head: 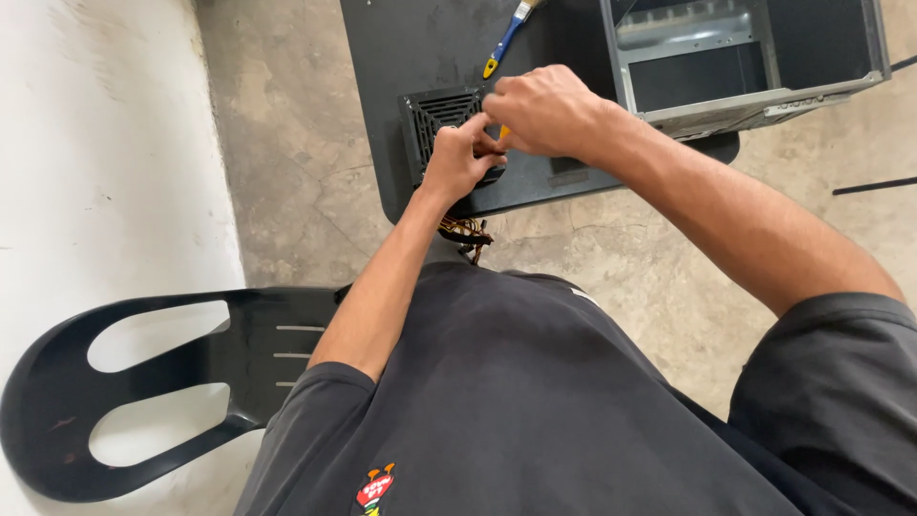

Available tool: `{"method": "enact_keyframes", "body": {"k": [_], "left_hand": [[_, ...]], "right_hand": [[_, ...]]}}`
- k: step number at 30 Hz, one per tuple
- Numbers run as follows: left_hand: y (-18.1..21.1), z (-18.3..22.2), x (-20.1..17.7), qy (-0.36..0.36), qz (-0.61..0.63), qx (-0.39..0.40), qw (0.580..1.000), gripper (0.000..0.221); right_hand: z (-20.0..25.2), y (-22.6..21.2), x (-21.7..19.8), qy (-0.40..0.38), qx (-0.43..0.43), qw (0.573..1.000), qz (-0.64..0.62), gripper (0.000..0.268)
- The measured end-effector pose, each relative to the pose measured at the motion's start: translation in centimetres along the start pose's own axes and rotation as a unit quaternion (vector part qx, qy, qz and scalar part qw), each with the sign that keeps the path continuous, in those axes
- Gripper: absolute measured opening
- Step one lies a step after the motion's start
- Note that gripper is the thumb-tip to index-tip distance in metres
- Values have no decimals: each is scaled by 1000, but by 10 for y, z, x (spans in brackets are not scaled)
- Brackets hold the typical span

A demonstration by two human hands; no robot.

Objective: Disassembling a computer case, cleaning the power supply and internal components with a brush, and reassembling the case panels.

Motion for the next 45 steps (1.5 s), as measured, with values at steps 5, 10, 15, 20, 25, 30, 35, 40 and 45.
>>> {"method": "enact_keyframes", "body": {"k": [5, 10, 15, 20, 25, 30, 35, 40, 45], "left_hand": [[1, 0, 4, -1, -41, 2, 999, 47], [-10, 8, 13, 17, 29, 13, 999, 13], [-3, 6, 15, 42, -56, -7, 998, 84], [-36, 24, 31, 53, -305, 59, 949, 38], [-32, 33, 36, 80, -276, 50, 957, 20], [-27, 31, 37, 95, -292, 45, 951, 29], [-28, 32, 38, 99, -284, 50, 952, 19], [-29, 31, 35, 96, -264, 49, 958, 25], [-30, 31, 37, 104, -259, 41, 959, 17]], "right_hand": [[-4, -3, 5, -82, 68, 994, 15, 21], [3, -13, 3, 13, -66, 997, -24, 13], [-3, -1, 18, -102, 97, 990, 17, 16], [2, 0, 25, -14, 23, 999, -23, 35], [4, 6, 33, -96, 84, 992, 8, 23], [7, -7, 18, 18, 9, 1000, 6, 58], [11, 2, 31, 88, -97, 991, -3, 12], [6, 1, 30, -42, 31, 997, 57, 24], [11, -5, 24, 94, -83, 990, 65, 47]]}}
Point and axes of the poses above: each hand's wrist, its own z-axis away from the middle knuckle, its own x-axis out of the palm, y = z × x, the point moved 4 cm from there along -z, towards the middle knuckle, and after that the axes turned 11 degrees about -z, right-handed, at the moved point
